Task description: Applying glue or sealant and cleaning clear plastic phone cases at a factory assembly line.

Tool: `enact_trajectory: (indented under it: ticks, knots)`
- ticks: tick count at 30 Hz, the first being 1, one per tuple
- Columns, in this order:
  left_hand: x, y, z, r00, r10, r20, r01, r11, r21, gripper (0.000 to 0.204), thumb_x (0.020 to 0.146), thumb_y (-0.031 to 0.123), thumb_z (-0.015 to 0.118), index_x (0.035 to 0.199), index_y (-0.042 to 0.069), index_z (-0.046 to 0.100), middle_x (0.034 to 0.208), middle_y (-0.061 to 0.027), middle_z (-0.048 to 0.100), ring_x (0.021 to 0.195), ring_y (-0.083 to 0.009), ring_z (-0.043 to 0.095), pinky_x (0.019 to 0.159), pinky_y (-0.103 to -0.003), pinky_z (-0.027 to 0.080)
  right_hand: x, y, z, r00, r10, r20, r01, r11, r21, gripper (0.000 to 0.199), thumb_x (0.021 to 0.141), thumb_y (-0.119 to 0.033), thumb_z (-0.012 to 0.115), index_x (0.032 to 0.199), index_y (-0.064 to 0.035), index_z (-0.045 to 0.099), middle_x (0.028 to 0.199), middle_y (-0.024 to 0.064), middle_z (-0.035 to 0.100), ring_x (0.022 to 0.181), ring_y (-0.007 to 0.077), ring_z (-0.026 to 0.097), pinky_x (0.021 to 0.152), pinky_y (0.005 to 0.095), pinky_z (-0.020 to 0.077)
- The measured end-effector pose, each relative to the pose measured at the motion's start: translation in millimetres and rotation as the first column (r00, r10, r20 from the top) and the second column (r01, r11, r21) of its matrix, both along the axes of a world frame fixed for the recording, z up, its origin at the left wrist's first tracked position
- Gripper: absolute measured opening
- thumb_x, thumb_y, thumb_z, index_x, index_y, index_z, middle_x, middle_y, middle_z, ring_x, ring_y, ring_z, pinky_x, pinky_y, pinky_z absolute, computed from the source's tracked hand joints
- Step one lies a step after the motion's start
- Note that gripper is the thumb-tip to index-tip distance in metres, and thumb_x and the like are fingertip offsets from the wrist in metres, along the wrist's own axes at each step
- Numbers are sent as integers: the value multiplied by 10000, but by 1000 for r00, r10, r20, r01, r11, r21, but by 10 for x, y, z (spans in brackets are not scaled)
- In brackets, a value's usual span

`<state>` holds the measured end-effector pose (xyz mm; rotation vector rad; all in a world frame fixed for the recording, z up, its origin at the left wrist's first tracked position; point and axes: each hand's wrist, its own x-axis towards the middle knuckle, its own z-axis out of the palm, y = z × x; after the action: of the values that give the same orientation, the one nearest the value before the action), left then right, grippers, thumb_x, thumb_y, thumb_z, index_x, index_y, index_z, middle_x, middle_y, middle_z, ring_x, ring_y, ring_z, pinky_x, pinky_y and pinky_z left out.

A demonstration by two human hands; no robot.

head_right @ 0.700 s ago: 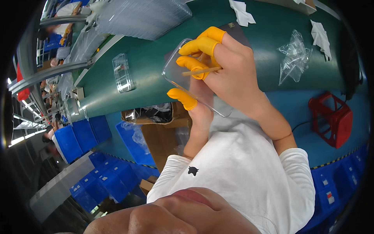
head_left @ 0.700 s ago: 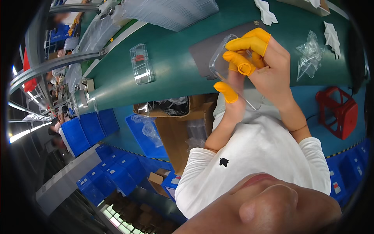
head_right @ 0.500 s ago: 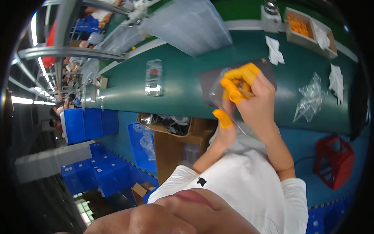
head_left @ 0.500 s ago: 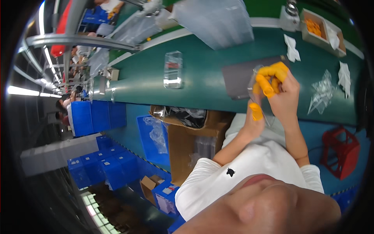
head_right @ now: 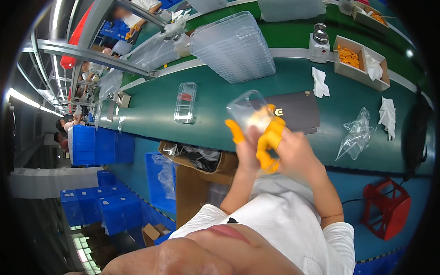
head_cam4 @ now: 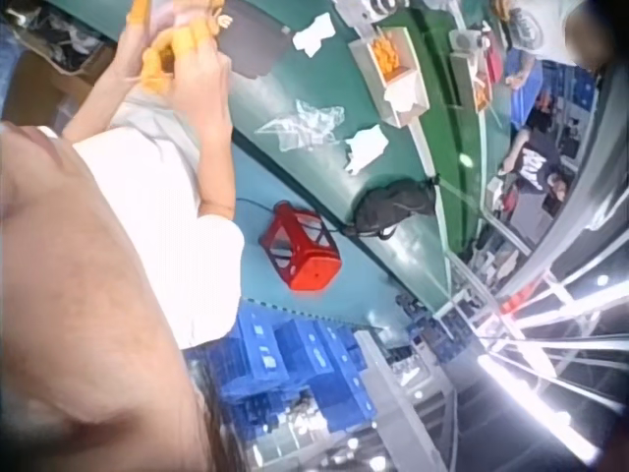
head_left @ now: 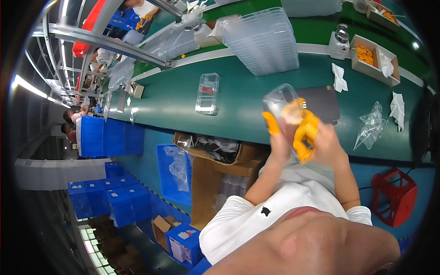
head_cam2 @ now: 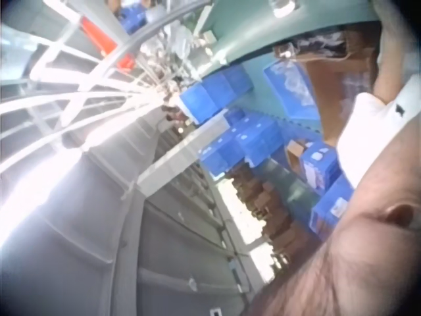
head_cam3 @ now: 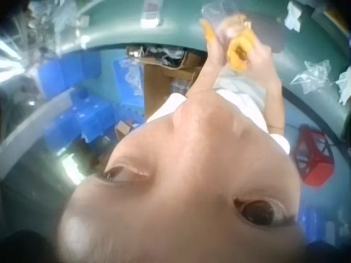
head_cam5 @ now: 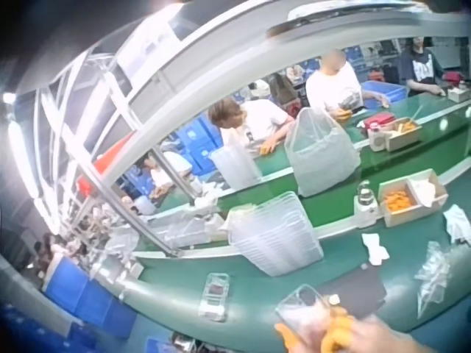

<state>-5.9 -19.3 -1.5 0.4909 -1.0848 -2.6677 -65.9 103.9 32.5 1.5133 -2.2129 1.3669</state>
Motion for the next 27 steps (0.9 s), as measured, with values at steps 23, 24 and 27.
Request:
enact_trajectory:
  ticks: [23,24,27]
  knots:
    - [96,218,-11,989,-145,-26,111,846,-522,954,879,744,119,1437,-18,257,1428,-111,363,1309,-225,353,1091,-347,251,-122,-205,47,950,-313,-15,309,941,-137,242,693,-130,755,910,-78,663,953,60,615,634,194,609,545,276,500]
    - [107,207,-21,989,-144,-24,111,848,-519,954,879,744,119,1437,-18,257,1428,-111,363,1309,-225,353,1091,-347,251,-117,-199,44,950,-312,-14,308,942,-133,242,693,-130,755,910,-78,663,953,60,615,634,194,609,545,276,500]
    - [112,141,-20,989,-146,-9,128,898,-421,942,883,741,136,1410,-19,316,1391,-116,418,1250,-223,420,1050,-344,317,-99,-133,6,961,-277,-5,275,957,-92,277,685,-141,767,917,-76,632,957,62,606,622,203,601,530,283,490]
